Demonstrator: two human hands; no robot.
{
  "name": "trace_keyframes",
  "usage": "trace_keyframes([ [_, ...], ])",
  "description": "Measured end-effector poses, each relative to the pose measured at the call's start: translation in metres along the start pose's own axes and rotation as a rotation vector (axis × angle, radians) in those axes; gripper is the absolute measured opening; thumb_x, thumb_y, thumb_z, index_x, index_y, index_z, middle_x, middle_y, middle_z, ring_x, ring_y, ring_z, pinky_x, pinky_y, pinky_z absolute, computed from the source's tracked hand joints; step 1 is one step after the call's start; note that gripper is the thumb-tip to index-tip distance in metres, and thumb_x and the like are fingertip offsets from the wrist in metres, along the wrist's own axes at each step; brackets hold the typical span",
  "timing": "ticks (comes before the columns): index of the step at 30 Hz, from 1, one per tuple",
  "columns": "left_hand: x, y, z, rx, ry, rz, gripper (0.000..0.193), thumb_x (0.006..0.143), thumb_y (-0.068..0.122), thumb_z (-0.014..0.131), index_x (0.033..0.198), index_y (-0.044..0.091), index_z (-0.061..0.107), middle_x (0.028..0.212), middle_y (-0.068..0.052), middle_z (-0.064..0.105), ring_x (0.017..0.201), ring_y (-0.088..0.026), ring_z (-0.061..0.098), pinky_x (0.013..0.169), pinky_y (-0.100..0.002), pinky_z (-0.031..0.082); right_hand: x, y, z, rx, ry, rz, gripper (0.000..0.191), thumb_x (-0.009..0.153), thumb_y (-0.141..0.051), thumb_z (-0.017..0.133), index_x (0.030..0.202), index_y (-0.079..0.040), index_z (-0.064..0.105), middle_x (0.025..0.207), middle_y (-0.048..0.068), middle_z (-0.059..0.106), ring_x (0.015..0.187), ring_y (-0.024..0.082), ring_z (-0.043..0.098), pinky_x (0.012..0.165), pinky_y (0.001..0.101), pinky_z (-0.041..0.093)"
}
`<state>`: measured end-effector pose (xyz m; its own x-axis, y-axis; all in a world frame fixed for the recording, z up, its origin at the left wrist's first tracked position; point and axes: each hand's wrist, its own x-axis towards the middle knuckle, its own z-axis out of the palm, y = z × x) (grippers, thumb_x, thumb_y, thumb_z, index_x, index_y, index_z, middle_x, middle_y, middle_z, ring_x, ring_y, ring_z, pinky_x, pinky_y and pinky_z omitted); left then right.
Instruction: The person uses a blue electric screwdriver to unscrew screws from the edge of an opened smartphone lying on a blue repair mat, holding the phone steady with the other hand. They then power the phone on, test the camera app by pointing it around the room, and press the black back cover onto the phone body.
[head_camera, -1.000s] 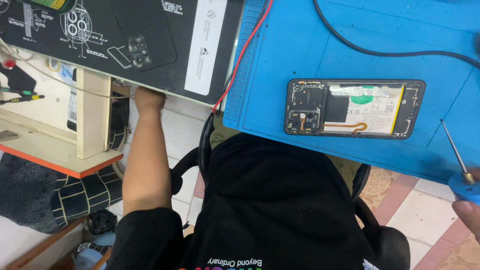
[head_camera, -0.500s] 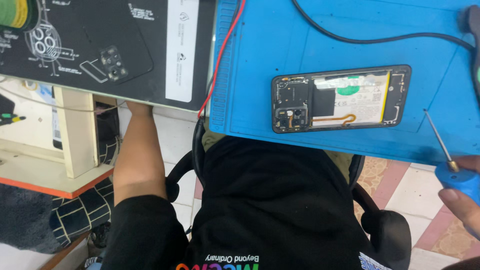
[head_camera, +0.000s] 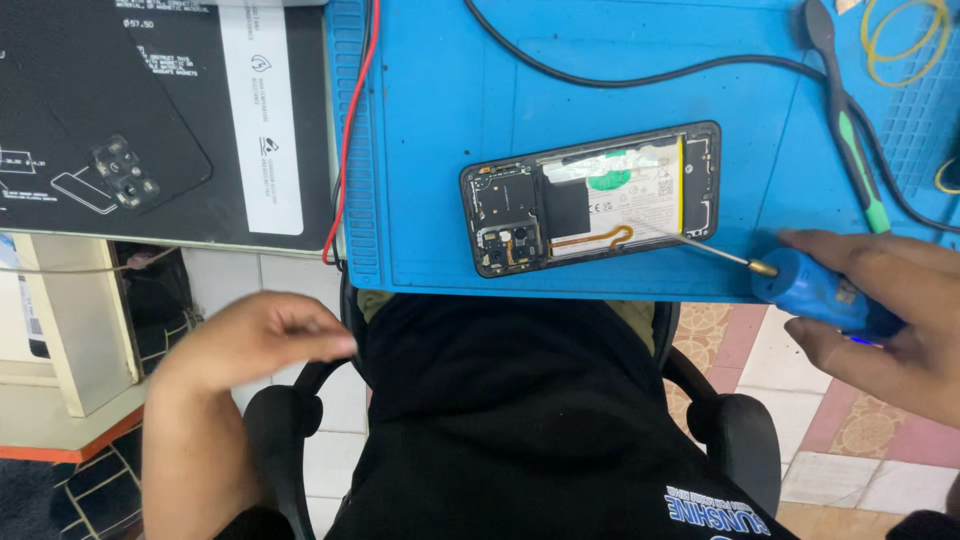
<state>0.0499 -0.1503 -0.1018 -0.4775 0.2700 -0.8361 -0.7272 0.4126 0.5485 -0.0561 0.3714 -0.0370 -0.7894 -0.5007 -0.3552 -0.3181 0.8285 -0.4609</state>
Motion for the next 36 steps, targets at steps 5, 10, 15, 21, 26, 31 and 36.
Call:
trace_keyframes([
  [5, -0.032, 0.058, 0.071, 0.252, 0.286, 0.847, 0.037, 0.072, 0.026, 0.094, 0.1, 0.01, 0.076, 0.09, -0.002, 0.074, 0.087, -0.018, 0.072, 0.076, -0.032, 0.055, 0.016, -0.008, -0.003, -0.14, -0.002, -0.096, 0.053, 0.067, -0.016, 0.087, 0.114, -0.001, 0.07, 0.091, 0.015, 0.074, 0.07, 0.024, 0.072, 0.062, 0.0353, 0.056],
  [10, 0.003, 0.105, 0.102, 0.533, 0.825, 0.978, 0.079, 0.074, 0.032, 0.097, 0.138, 0.007, 0.057, 0.136, -0.016, 0.057, 0.127, -0.038, 0.052, 0.109, -0.047, 0.044, 0.031, -0.008, -0.012, -0.262, 0.063, -0.356, 0.054, 0.063, -0.016, 0.085, 0.113, 0.001, 0.071, 0.093, 0.015, 0.074, 0.075, 0.029, 0.072, 0.066, 0.0385, 0.057],
  [15, 0.025, 0.115, 0.112, 0.579, 0.876, 0.96, 0.105, 0.079, 0.032, 0.096, 0.158, 0.005, 0.032, 0.151, -0.017, 0.049, 0.138, -0.039, 0.046, 0.12, -0.048, 0.036, 0.035, -0.008, -0.014, -0.26, 0.052, -0.381, 0.052, 0.062, -0.018, 0.086, 0.108, 0.001, 0.072, 0.091, 0.015, 0.074, 0.071, 0.03, 0.071, 0.065, 0.0393, 0.057],
  [21, 0.029, 0.109, 0.112, 0.585, 0.901, 0.925, 0.099, 0.089, 0.026, 0.092, 0.163, 0.004, 0.029, 0.155, -0.016, 0.049, 0.135, -0.035, 0.048, 0.117, -0.043, 0.037, 0.031, -0.004, -0.014, -0.276, 0.127, -0.383, 0.05, 0.063, -0.014, 0.084, 0.11, 0.0, 0.071, 0.091, 0.014, 0.073, 0.077, 0.03, 0.072, 0.07, 0.0399, 0.057],
  [26, 0.031, 0.109, 0.111, 0.587, 0.907, 0.921, 0.095, 0.089, 0.026, 0.092, 0.161, 0.004, 0.033, 0.159, -0.017, 0.049, 0.137, -0.036, 0.049, 0.118, -0.043, 0.038, 0.029, 0.0, -0.013, -0.23, 0.135, -0.332, 0.047, 0.065, -0.01, 0.085, 0.107, 0.002, 0.07, 0.089, 0.015, 0.073, 0.076, 0.028, 0.072, 0.069, 0.0381, 0.057],
  [31, 0.031, 0.111, 0.112, 0.61, 0.924, 0.896, 0.082, 0.086, 0.026, 0.092, 0.152, 0.005, 0.048, 0.157, -0.019, 0.048, 0.137, -0.039, 0.048, 0.118, -0.047, 0.04, 0.027, -0.001, -0.012, -0.294, 0.173, -0.38, 0.047, 0.067, -0.013, 0.085, 0.11, 0.0, 0.07, 0.089, 0.012, 0.073, 0.081, 0.029, 0.072, 0.071, 0.0381, 0.057],
  [36, 0.029, 0.113, 0.112, 0.604, 0.916, 0.877, 0.074, 0.085, 0.027, 0.092, 0.147, 0.008, 0.056, 0.157, -0.019, 0.047, 0.138, -0.039, 0.046, 0.116, -0.047, 0.041, 0.026, -0.003, -0.012, -0.321, 0.172, -0.387, 0.047, 0.066, -0.015, 0.086, 0.109, -0.003, 0.071, 0.092, 0.012, 0.074, 0.079, 0.028, 0.072, 0.072, 0.0385, 0.057],
])
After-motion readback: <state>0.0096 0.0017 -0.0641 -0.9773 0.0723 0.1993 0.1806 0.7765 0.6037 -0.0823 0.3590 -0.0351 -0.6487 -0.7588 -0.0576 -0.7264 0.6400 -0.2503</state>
